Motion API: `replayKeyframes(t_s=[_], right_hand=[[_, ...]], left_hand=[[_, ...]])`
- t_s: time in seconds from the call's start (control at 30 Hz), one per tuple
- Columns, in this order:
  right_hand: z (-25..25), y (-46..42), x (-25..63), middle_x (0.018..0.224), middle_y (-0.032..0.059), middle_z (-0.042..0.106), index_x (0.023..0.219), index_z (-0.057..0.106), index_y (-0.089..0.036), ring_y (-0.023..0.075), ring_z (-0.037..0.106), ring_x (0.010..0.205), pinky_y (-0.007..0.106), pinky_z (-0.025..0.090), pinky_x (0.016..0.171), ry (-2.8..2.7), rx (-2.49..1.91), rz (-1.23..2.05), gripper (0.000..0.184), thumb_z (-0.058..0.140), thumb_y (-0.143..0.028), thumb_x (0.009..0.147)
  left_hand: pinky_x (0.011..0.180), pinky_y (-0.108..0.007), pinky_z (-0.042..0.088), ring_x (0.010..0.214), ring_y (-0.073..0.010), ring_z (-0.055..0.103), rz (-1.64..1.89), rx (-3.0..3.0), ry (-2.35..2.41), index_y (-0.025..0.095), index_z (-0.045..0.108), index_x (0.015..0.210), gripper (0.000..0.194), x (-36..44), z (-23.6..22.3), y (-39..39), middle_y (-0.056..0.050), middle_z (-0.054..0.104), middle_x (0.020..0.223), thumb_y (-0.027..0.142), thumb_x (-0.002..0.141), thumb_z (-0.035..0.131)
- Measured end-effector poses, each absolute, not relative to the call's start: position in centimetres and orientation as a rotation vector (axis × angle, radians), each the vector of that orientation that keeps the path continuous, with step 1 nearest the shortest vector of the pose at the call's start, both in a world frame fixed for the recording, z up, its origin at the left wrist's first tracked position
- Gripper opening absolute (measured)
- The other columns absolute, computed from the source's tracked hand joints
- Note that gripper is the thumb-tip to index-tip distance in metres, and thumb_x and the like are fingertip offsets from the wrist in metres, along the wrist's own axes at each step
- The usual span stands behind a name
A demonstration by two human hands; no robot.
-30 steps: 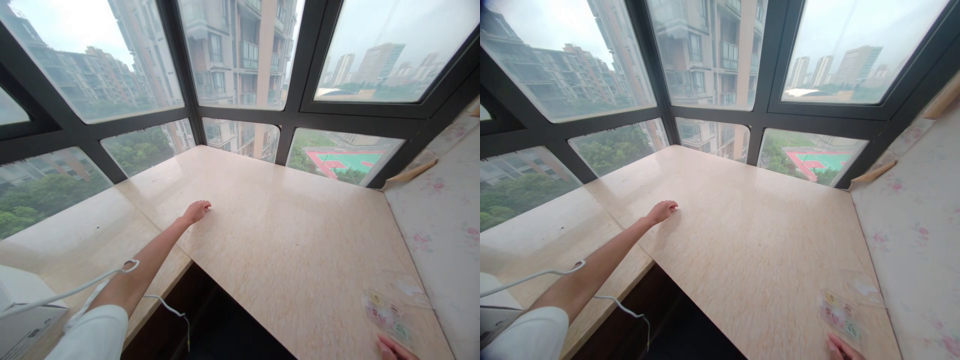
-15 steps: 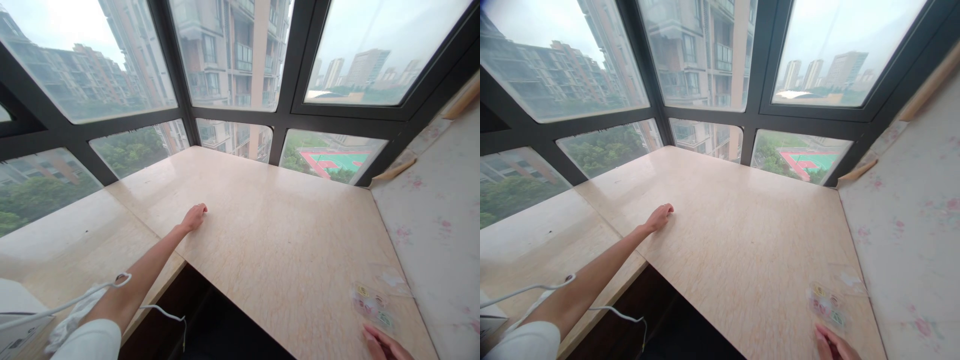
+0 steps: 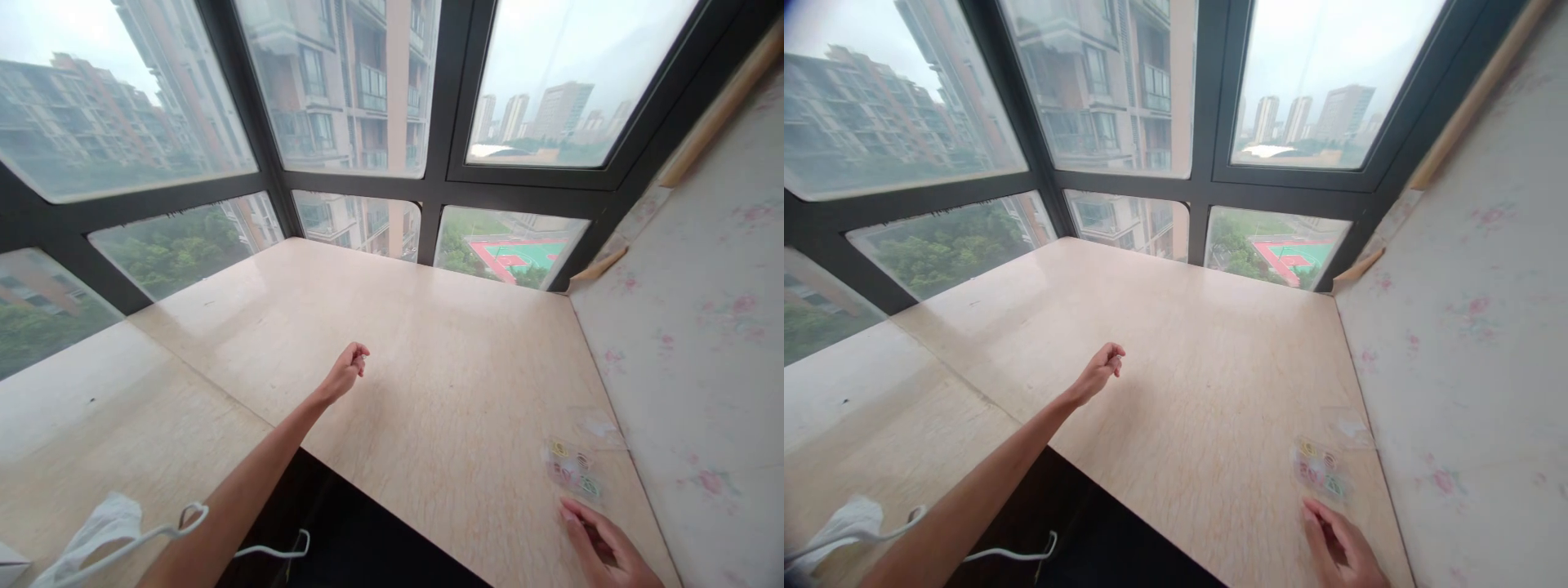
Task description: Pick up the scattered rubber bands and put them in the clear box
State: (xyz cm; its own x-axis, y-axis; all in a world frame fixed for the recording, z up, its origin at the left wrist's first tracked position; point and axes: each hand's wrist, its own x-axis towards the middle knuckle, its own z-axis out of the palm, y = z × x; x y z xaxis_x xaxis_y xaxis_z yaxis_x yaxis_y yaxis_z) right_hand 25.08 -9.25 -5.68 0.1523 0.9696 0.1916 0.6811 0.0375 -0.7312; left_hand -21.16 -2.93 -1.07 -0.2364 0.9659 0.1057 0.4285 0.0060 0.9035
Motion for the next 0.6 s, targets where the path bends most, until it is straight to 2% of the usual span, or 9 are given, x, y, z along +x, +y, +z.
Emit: replayKeyframes(t_s=[0.13, 0.23, 0.37, 0.6], right_hand=[[-5.3, -9.5, 24.3, 0.084, 0.0089, 0.075, 0.08, 0.074, -0.019, 0.0236, 0.069, 0.068, 0.032, 0.058, 0.066, -1.577, -1.632, 0.481, 0.047, 0.059, -0.063, 0.074], [-5.1, -9.6, 24.1, 0.086, 0.0093, 0.075, 0.083, 0.073, -0.019, 0.024, 0.069, 0.074, 0.033, 0.057, 0.071, -1.591, -1.595, 0.507, 0.042, 0.058, -0.058, 0.079], [-4.8, -9.9, 23.9, 0.09, 0.0091, 0.073, 0.087, 0.072, -0.019, 0.0239, 0.068, 0.081, 0.034, 0.056, 0.074, -1.606, -1.585, 0.526, 0.034, 0.056, -0.049, 0.084], [-4.1, -9.9, 23.3, 0.09, 0.0079, 0.071, 0.092, 0.069, -0.021, 0.0226, 0.066, 0.084, 0.034, 0.053, 0.075, -1.621, -1.575, 0.545, 0.023, 0.052, -0.037, 0.09]], left_hand=[[0.061, -0.027, 0.041, 0.057, -0.012, 0.046, 1.232, 1.332, 1.391, 0.02, 0.045, 0.087, 0.009, -14.5, -0.9, -2.5, 0.004, 0.043, 0.062, 0.025, 0.08, 0.042], [0.062, -0.027, 0.039, 0.059, -0.012, 0.045, 1.161, 1.351, 1.234, 0.021, 0.043, 0.083, 0.005, -9.4, -1.1, -2.4, 0.004, 0.043, 0.063, 0.02, 0.078, 0.042], [0.061, -0.026, 0.037, 0.061, -0.0117, 0.045, 1.06, 1.365, 1.045, 0.021, 0.037, 0.079, 0.009, -3.6, -1.5, -2.4, 0.003, 0.044, 0.067, 0.013, 0.077, 0.04], [0.059, -0.026, 0.036, 0.061, -0.0127, 0.042, 0.929, 1.447, 0.974, 0.021, 0.038, 0.085, 0.011, 4.2, -1.1, -2.0, 0.004, 0.042, 0.065, 0.011, 0.083, 0.037]])
